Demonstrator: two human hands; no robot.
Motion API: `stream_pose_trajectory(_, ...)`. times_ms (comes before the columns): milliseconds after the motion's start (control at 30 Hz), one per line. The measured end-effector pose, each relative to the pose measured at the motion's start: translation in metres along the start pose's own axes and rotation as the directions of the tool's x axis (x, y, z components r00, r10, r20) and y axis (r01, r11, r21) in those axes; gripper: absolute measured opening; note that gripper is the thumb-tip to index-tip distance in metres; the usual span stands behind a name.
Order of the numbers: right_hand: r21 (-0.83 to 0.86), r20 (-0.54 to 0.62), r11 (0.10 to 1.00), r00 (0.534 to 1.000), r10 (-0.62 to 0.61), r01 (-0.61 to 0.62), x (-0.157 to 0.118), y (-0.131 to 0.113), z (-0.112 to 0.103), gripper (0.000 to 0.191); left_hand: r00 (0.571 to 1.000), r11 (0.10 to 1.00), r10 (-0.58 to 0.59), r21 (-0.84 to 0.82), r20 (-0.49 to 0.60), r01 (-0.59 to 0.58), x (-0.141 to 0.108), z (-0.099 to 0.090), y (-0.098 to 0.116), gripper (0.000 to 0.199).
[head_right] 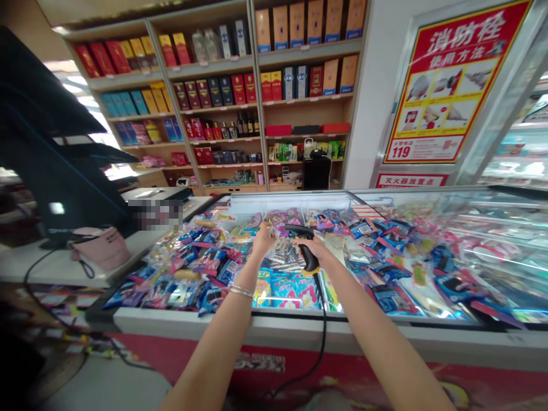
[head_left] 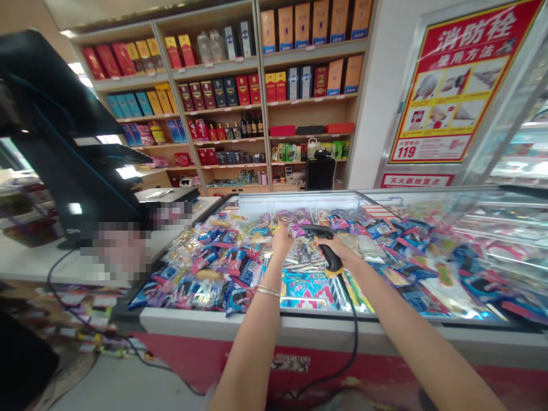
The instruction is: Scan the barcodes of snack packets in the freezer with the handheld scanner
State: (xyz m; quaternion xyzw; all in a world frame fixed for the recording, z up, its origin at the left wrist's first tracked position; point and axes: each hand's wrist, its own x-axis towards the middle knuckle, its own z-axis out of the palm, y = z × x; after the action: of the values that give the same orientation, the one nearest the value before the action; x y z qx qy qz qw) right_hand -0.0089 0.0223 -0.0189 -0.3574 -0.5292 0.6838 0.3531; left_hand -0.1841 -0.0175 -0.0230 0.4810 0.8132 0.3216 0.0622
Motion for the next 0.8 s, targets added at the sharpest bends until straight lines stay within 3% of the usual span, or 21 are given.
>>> stream_pose_trajectory(67, 0.034, 0.007, 0.999, 1.0, 0.011, -0.011, -0.001, -0.001, 0.0, 0.01, 0.999, 0.998, 0.006, -0.059, -0.039, -0.008, -0.003, -0.005, 0.003, 0.041)
stream_pose_trajectory(167, 0.11, 0.013, 0.994, 1.0, 0.01, -0.012, -0.004, -0.002, 0.002, 0.012, 0.977, 0.987, 0.034, -0.146, -0.209, -0.065, -0.008, -0.024, 0.009, 0.034)
stream_pose_trajectory(233, 0.152, 0.028, 0.988, 1.0, 0.011, -0.015, -0.007, -0.002, 0.006, 0.014, 0.949, 0.984, 0.024, -0.162, -0.315, -0.078, -0.013, -0.044, 0.012, 0.033)
stream_pose_trajectory(367, 0.193, 0.089, 0.981, 0.996, -0.006, -0.011, -0.017, 0.003, 0.025, 0.016, 0.914, 0.984, 0.048, -0.139, -0.403, -0.113, -0.03, -0.092, 0.003, 0.04)
stream_pose_trajectory(467, 0.259, 0.11, 0.966, 0.992, -0.054, 0.024, -0.026, 0.013, 0.052, 0.019, 0.884, 0.99, 0.057, -0.086, -0.464, -0.109, -0.042, -0.13, -0.019, 0.046)
stream_pose_trajectory(600, 0.316, 0.174, 0.949, 0.983, -0.055, -0.003, -0.035, 0.029, 0.094, 0.022, 0.836, 0.999, -0.044, -0.046, -0.547, 0.022, -0.044, -0.171, -0.064, 0.053)
stream_pose_trajectory(667, 0.342, 0.192, 0.94, 0.98, -0.051, -0.019, -0.036, 0.037, 0.112, 0.023, 0.831, 0.994, -0.103, -0.032, -0.547, 0.102, -0.041, -0.181, -0.086, 0.055)
stream_pose_trajectory(800, 0.29, 0.225, 0.955, 0.974, -0.011, -0.057, -0.037, 0.045, 0.129, 0.022, 0.898, 0.967, -0.122, 0.154, -0.423, 0.204, -0.041, -0.174, -0.12, 0.055)
